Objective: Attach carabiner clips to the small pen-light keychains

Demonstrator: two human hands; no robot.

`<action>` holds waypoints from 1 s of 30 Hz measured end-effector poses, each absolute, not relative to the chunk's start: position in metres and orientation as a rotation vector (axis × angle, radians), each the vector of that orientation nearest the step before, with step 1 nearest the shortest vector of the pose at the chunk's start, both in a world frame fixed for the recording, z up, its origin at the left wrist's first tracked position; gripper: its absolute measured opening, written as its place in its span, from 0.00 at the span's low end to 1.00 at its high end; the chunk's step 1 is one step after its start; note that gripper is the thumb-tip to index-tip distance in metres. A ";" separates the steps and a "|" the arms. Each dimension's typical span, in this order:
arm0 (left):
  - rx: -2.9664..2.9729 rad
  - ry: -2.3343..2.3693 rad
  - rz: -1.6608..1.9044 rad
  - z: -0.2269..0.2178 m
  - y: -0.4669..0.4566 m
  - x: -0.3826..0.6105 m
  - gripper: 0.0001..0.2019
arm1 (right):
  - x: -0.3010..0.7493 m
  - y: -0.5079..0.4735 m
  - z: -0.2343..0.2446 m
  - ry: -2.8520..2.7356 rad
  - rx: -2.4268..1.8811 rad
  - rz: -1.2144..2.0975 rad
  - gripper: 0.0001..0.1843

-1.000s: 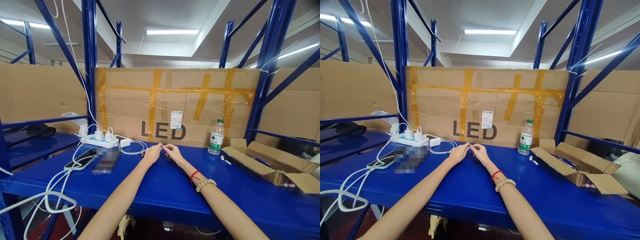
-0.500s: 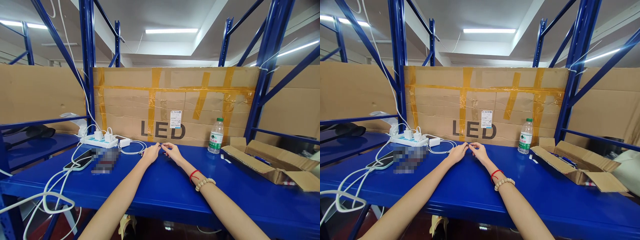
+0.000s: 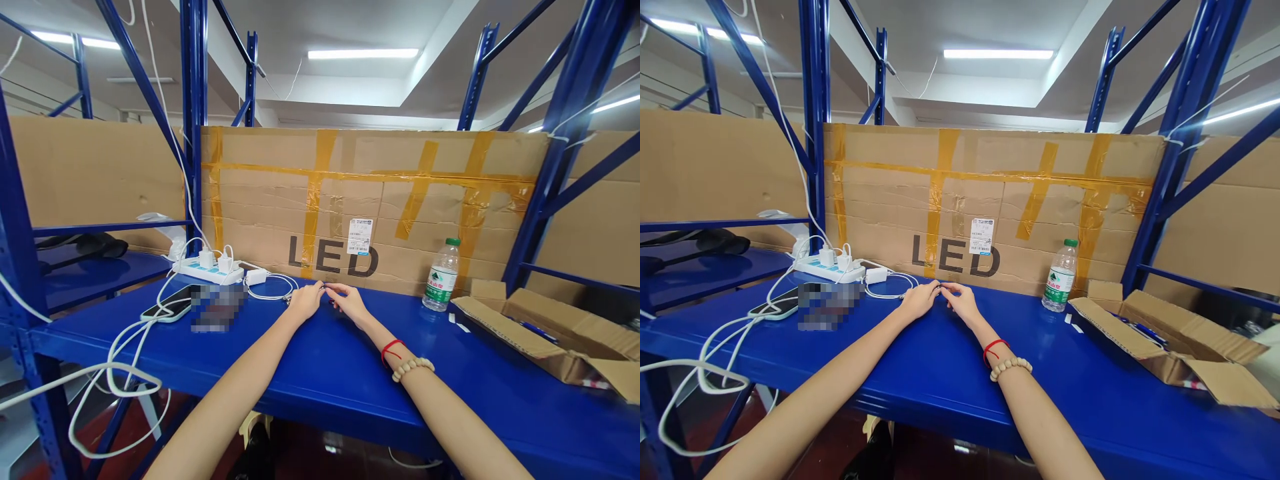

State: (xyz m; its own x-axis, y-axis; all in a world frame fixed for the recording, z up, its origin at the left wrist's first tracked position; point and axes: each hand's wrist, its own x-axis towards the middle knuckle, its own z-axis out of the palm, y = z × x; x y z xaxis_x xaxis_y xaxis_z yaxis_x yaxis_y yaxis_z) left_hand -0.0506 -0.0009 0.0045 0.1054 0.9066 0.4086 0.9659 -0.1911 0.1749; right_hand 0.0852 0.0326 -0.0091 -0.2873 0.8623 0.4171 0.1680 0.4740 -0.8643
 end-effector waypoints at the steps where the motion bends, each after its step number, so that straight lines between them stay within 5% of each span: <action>1: -2.231 -1.904 -0.653 0.003 0.000 -0.051 0.16 | 0.086 0.033 -0.009 -1.752 -0.878 0.892 0.19; 30: -2.427 -1.686 -0.682 -0.001 0.005 -0.048 0.15 | 0.095 0.038 -0.008 -1.612 -0.976 0.984 0.17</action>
